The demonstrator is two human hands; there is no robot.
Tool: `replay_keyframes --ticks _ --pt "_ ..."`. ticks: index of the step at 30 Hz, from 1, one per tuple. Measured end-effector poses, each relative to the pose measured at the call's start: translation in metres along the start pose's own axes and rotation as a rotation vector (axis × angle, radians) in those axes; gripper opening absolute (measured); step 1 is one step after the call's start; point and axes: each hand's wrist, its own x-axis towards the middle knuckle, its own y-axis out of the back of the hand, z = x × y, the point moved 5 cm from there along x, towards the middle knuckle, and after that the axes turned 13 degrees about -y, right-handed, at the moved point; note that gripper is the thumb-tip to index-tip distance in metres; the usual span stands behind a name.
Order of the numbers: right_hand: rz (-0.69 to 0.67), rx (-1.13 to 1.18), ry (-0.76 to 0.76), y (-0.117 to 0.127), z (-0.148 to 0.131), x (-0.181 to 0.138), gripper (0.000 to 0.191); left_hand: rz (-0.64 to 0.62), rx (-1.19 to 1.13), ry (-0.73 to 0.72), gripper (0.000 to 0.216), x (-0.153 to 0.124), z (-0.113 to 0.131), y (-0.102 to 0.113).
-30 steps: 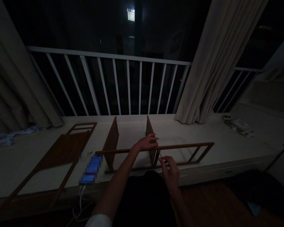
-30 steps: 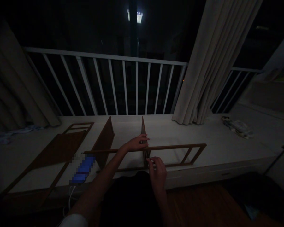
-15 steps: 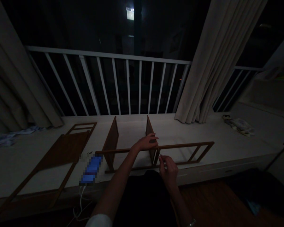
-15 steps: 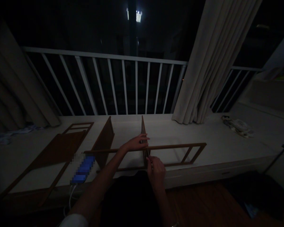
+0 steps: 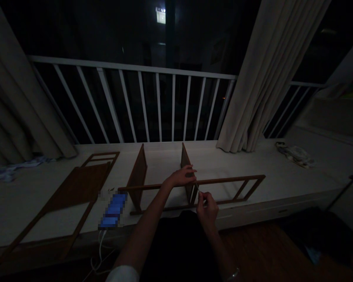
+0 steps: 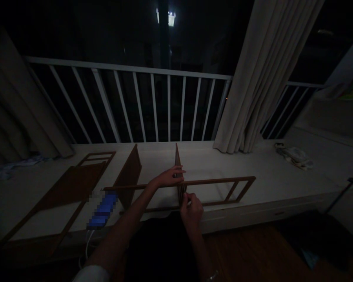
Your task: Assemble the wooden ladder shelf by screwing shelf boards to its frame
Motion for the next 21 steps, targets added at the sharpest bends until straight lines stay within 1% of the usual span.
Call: replay_keyframes --ticks 6,9,11,14,16,20,21 --pt "0.055 0.089 -0.061 -0.003 0.004 -0.002 0.018 -0.005 0.003 0.012 0.048 -0.001 0.002 0.001" --pt "0.044 0.165 -0.129 -0.004 0.004 -0.002 0.02 -0.008 0.003 0.02 0.049 -0.002 0.001 0.001" --pt "0.008 0.252 -0.2 -0.004 0.004 -0.003 0.021 -0.01 0.003 0.014 0.05 -0.001 0.0 0.0" --pt "-0.085 0.476 -0.316 -0.01 0.006 -0.004 0.022 -0.012 0.007 -0.001 0.051 -0.002 -0.001 -0.001" --pt "-0.179 0.63 -0.402 -0.017 0.007 -0.006 0.024 -0.008 0.01 -0.008 0.051 -0.002 -0.002 -0.001" --pt "-0.486 0.904 -0.627 -0.036 0.005 -0.015 0.036 -0.009 -0.002 0.001 0.052 -0.003 -0.003 -0.001" --pt "-0.538 0.997 -0.682 -0.038 0.003 -0.016 0.035 -0.012 -0.006 0.003 0.053 -0.003 -0.003 -0.001"
